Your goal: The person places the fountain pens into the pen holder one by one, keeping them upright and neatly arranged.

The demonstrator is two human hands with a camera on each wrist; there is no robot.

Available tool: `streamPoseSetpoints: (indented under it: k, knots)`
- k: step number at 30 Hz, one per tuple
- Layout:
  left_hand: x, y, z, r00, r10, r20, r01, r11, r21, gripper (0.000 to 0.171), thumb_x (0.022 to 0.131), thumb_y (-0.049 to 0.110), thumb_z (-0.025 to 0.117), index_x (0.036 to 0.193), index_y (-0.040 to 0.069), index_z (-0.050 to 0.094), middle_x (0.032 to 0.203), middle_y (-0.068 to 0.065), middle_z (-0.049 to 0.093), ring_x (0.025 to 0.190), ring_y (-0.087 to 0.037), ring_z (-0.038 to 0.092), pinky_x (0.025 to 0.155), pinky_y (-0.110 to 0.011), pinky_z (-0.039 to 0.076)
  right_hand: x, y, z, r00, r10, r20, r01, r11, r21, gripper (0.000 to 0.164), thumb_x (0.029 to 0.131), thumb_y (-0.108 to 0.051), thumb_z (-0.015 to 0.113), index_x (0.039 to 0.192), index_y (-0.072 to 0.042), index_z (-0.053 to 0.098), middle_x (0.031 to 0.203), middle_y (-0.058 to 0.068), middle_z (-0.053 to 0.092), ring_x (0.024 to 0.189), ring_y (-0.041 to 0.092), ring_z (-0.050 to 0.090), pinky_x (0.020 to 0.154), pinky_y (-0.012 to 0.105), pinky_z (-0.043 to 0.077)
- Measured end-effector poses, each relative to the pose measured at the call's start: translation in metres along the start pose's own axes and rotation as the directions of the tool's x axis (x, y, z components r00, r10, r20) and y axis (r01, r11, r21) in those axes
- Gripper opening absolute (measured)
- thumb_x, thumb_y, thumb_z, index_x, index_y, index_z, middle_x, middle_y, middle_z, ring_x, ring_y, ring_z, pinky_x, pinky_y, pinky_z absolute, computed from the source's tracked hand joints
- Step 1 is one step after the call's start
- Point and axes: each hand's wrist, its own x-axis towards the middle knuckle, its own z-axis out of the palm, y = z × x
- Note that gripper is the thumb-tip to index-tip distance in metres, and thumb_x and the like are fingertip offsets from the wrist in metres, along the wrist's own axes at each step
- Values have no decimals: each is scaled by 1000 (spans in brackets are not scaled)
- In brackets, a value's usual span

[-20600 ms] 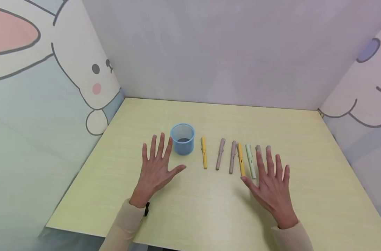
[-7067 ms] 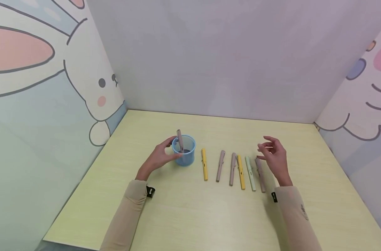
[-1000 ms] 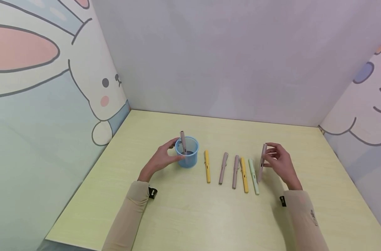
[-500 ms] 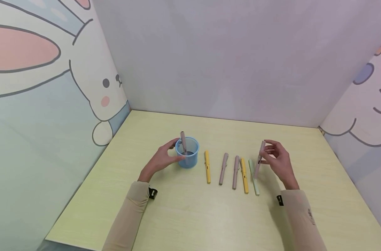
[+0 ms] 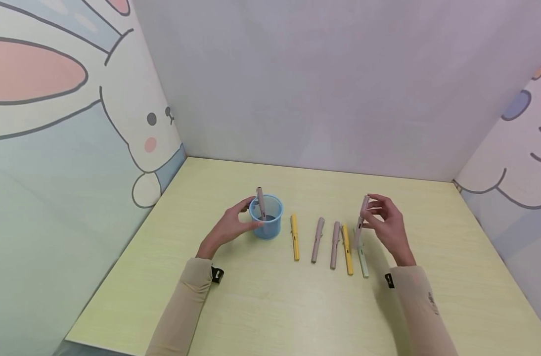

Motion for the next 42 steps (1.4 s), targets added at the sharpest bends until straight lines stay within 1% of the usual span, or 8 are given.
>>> streamPoseSetpoints:
  k: [6,13,20,25,31,37,42]
  knots:
    - [0,1,0,1000,-5,3,5,1000,-7,86,92,43,79,161,12,38,156,-12,46,140,-43,42,108,-65,37,2,-2,8,1000,-19,-5,19,999,51,49,94,16,63,140,12,49,108,8,59,92,11,62,63,30,60]
    - [-2,0,0,1000,-8,3,8,1000,-6,85,92,43,79,161,14,38,155,-11,47,140,-42,42,107,-65,38,5,-5,17,999,-48,-19,49,996,72,48,93,15,65,139,11,52,108,9,60,90,11,62,63,29,60]
    - [-2,0,0,1000,-1,2,1,1000,-12,85,92,44,79,161,16,38,156,-10,47,139,-40,43,108,-64,38,11,-6,28,998,-65,-18,67,989,130,48,93,17,65,138,12,52,107,10,60,89,11,62,63,31,60]
    - [-3,0,0,1000,9,0,-9,1000,-12,84,92,44,78,161,17,38,156,-10,46,139,-40,43,108,-65,38,15,-8,37,996,-93,-12,94,985,142,48,93,16,65,139,12,52,108,12,59,89,12,62,63,30,60]
    - [-2,-1,1,1000,14,-4,-14,1000,-6,83,93,43,78,161,16,38,156,-11,47,139,-39,44,108,-64,38,20,-13,46,995,-95,-6,95,981,168,49,92,18,65,139,12,51,108,11,60,89,11,62,64,31,61]
    - [-1,0,1,1000,22,-6,-22,1000,-17,81,93,42,78,160,18,40,156,-9,48,139,-38,45,108,-65,38,25,-17,53,992,-129,3,127,979,156,48,93,17,64,140,10,52,108,15,59,89,13,62,64,30,60]
    - [-2,0,1,1000,27,-4,-27,1000,-11,82,93,44,78,161,19,39,156,-8,47,140,-37,44,108,-65,38,28,-20,62,991,-132,12,127,975,184,50,92,20,64,140,11,51,109,16,58,91,11,61,65,31,61]
